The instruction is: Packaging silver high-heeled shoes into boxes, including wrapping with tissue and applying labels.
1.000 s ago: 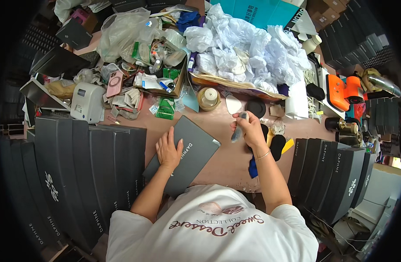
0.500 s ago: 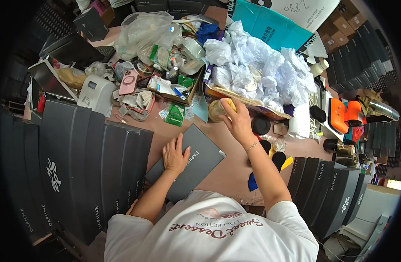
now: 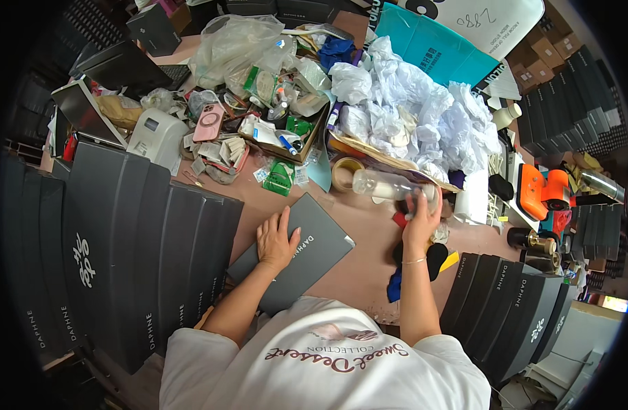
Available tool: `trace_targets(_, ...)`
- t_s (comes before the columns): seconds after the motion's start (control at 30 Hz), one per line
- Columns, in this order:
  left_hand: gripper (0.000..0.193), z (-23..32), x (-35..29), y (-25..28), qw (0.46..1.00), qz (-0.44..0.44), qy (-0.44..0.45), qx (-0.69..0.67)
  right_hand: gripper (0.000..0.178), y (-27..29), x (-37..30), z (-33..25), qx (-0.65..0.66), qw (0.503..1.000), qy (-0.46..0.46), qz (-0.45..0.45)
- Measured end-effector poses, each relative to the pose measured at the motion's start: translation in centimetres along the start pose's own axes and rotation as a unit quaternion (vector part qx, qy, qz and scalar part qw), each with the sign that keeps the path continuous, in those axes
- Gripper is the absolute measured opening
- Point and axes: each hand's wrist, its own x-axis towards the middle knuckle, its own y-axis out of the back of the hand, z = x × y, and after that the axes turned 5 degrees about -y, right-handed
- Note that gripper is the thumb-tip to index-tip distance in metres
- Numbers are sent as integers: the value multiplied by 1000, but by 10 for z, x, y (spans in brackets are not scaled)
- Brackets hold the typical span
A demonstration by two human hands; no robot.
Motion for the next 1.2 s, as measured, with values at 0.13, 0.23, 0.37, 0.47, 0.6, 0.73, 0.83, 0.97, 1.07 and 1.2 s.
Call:
trace_targets(0.13,61,2,0,3,1000,-9,-1,-10,23,55,-7,34,222,952,-171,121)
trace_targets(0.23,61,1,-1,4,1000,-11,5,-6,29,3,-17,14,104,990,-59,75)
trace_targets(0.37,60,-1,-4,2,1000,-12,10,4,41,-43,3,6,-373,867,304,-131)
trace_targets(0.47,61,1,-2,0,1000,-3,-5,4,45,-61,2,28,-448,778,327,-294)
trace_targets(0.6,61,3,-2,0,1000,-5,3,7,38,-71,-12,8,-472,785,305,-259)
trace_targets(0.73,61,-1,-6,-8,999,29,-7,19,23,-11,-77,3,-518,783,179,-293)
trace_targets(0.83,61,-3,-5,-7,999,42,-19,20,14,16,-110,20,-561,733,178,-340)
trace_targets(0.97,60,0,1,0,1000,-8,10,17,11,17,-108,52,-575,711,223,-339)
trace_targets(1.07,60,0,-10,-8,999,27,-5,27,9,11,-114,52,-575,724,221,-311)
trace_targets(1.2,59,-3,-7,-11,999,29,0,25,8,32,-136,47,-552,759,210,-274)
